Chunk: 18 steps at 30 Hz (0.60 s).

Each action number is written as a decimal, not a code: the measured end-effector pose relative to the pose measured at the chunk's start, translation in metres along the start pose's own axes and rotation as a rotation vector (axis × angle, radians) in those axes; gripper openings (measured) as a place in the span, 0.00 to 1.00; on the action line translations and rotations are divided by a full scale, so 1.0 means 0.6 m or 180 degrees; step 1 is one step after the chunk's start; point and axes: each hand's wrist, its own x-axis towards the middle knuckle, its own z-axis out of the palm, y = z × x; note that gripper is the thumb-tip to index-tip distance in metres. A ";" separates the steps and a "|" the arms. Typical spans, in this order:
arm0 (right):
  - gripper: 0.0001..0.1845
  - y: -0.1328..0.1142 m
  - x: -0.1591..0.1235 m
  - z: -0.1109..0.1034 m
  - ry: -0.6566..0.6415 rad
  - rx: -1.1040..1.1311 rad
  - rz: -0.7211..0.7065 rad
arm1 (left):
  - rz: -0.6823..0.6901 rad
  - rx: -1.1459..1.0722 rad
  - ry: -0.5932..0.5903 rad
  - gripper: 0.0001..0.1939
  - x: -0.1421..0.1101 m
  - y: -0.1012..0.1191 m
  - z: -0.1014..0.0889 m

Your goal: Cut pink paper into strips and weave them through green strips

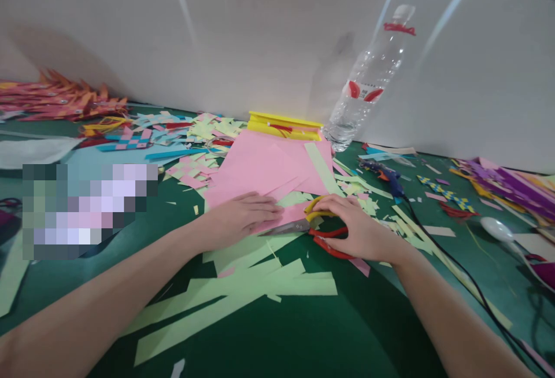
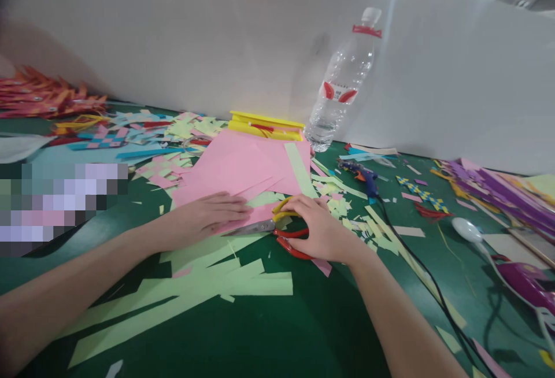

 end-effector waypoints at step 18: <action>0.18 -0.011 0.002 0.004 -0.0113 0.0175 0.0061 | -0.0025 0.0176 -0.0108 0.19 -0.002 -0.008 0.005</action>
